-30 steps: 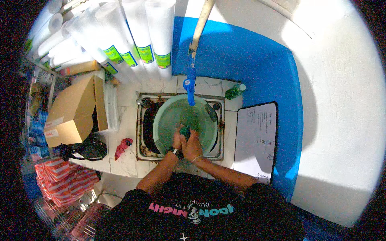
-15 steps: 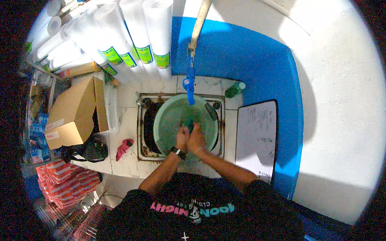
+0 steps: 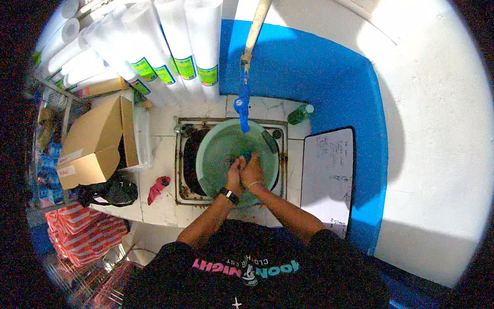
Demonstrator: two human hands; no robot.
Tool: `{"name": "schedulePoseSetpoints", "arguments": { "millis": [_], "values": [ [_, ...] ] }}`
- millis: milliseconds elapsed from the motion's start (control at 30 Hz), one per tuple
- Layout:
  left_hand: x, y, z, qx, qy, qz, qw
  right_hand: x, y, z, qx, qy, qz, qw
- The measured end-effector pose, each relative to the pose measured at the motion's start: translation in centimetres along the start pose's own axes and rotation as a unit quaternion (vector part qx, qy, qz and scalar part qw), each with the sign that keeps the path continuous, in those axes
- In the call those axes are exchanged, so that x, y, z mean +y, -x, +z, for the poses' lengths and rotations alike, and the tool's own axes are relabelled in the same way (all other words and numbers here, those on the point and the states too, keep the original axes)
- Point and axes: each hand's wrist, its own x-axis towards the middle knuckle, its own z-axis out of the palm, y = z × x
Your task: The person washes a small dark garment by hand in a green basin placed in a sink. They repeatedly apply liquid detergent from a green bottle, scrub the fabric with a green sponge, and rinse under running water from a blue tap. The garment remains in the basin throughout the clip.
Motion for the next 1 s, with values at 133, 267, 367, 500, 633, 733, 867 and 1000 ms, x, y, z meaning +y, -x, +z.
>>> {"name": "schedulePoseSetpoints", "arguments": {
  "millis": [133, 267, 367, 500, 633, 733, 867, 1000],
  "values": [
    [1.0, 0.6, 0.0, -0.021, 0.130, -0.071, 0.989, -0.1, 0.5, -0.1, -0.090, -0.037, -0.031, 0.995],
    [1.2, 1.2, 0.3, -0.028, 0.053, 0.018, 0.998, -0.5, 0.3, -0.6, -0.072, 0.014, 0.065, 0.995],
    [0.5, 0.5, 0.0, -0.059, 0.257, -0.121, 0.957, -0.8, 0.3, -1.0, -0.069, 0.025, -0.065, 0.995],
    [-0.7, -0.7, 0.0, -0.107, 0.294, -0.100, 0.945, -1.2, -0.3, -1.4, -0.062, 0.019, 0.044, 0.997],
    [-0.3, -0.1, 0.0, -0.012, 0.224, -0.094, 0.970, -1.4, -0.2, -1.4, -0.076, 0.016, -0.087, 0.993],
    [0.8, 0.9, -0.2, 0.002, 0.204, -0.113, 0.972, -1.3, 0.2, -1.0, -0.123, -0.010, 0.043, 0.991],
    [1.0, 0.5, -0.7, -0.061, 0.242, -0.033, 0.968, -0.7, 0.6, -0.3, -0.085, 0.022, -0.053, 0.995],
    [0.1, -0.2, -0.9, -0.179, 0.338, -0.064, 0.922, 0.9, -0.7, 0.0, -0.113, 0.007, 0.004, 0.994]
  ]
}}
